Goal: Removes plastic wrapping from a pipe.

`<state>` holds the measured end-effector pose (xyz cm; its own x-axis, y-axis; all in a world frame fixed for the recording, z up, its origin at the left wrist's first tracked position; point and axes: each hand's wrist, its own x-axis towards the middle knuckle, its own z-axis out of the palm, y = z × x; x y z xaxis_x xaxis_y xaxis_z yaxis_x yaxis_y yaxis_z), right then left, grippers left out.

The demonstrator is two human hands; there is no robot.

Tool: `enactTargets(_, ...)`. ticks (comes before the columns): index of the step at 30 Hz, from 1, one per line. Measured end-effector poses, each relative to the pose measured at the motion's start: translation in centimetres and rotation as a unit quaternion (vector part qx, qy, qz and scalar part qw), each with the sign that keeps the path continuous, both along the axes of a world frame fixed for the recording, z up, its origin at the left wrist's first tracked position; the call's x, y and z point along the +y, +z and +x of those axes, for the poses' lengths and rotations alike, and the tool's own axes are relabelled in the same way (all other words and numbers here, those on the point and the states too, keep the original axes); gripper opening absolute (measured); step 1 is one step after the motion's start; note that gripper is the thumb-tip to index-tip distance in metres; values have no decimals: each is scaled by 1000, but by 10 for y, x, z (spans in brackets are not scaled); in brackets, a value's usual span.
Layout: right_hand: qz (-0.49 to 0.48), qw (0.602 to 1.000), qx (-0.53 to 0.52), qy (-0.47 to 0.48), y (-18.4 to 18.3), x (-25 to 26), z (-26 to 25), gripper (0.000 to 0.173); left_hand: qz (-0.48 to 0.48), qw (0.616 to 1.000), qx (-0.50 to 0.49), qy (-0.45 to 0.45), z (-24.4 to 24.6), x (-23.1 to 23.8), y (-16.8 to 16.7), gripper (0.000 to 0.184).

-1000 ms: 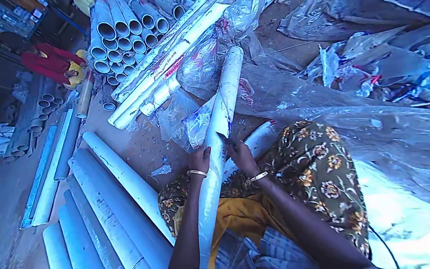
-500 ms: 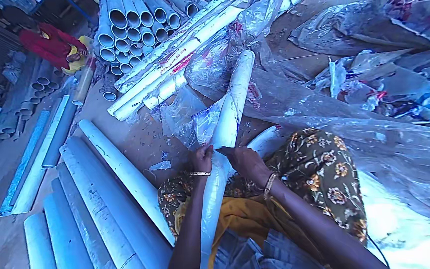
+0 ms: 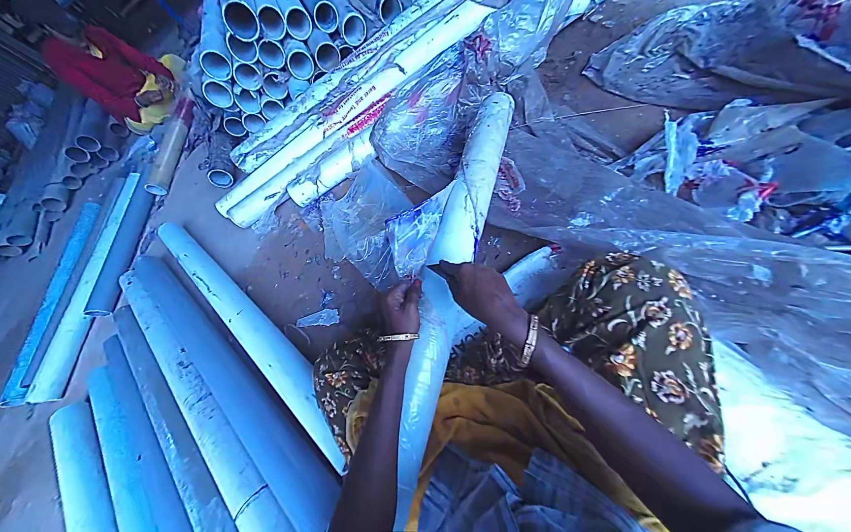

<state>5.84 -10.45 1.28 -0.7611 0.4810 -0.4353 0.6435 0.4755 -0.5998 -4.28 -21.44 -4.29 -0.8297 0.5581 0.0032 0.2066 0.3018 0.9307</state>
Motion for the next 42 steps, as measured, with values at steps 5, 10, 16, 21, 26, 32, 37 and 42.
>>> enactTargets(5, 11, 996, -51, 75, 9, -21, 4, 38, 36, 999, -23, 29, 1, -4, -2, 23)
enactTargets(10, -8, 999, -14, 33, 7, 2, 3, 37, 57, 996, -40, 57, -1, -2, -2, 30)
enactTargets(16, -48, 996, 7, 74, -8, -23, 18, 40, 85, 979, -136, 130, -9, -3, 5, 29)
enactTargets(21, -458, 739, 307, -387, -89, -34, 60, 23, -18, 955, -251, 155, -54, -8, 4, 17)
enactTargets(26, -587, 630, 294, -414, -110, -76, 21, 10, -160, 946, -264, 94, -65, -33, 16, 35)
enactTargets(32, -607, 593, 322, -420, -115, -85, 14, 6, -373, 902, -155, -152, -14, -120, 55, 86)
enactTargets(37, -544, 680, 293, -396, -101, -75, 23, 16, -421, 890, -60, -161, 19, -117, 57, 121)
enactTargets(42, -385, 757, 328, -414, -65, -12, 28, 23, -272, 929, -201, -151, 22, -57, 63, 89)
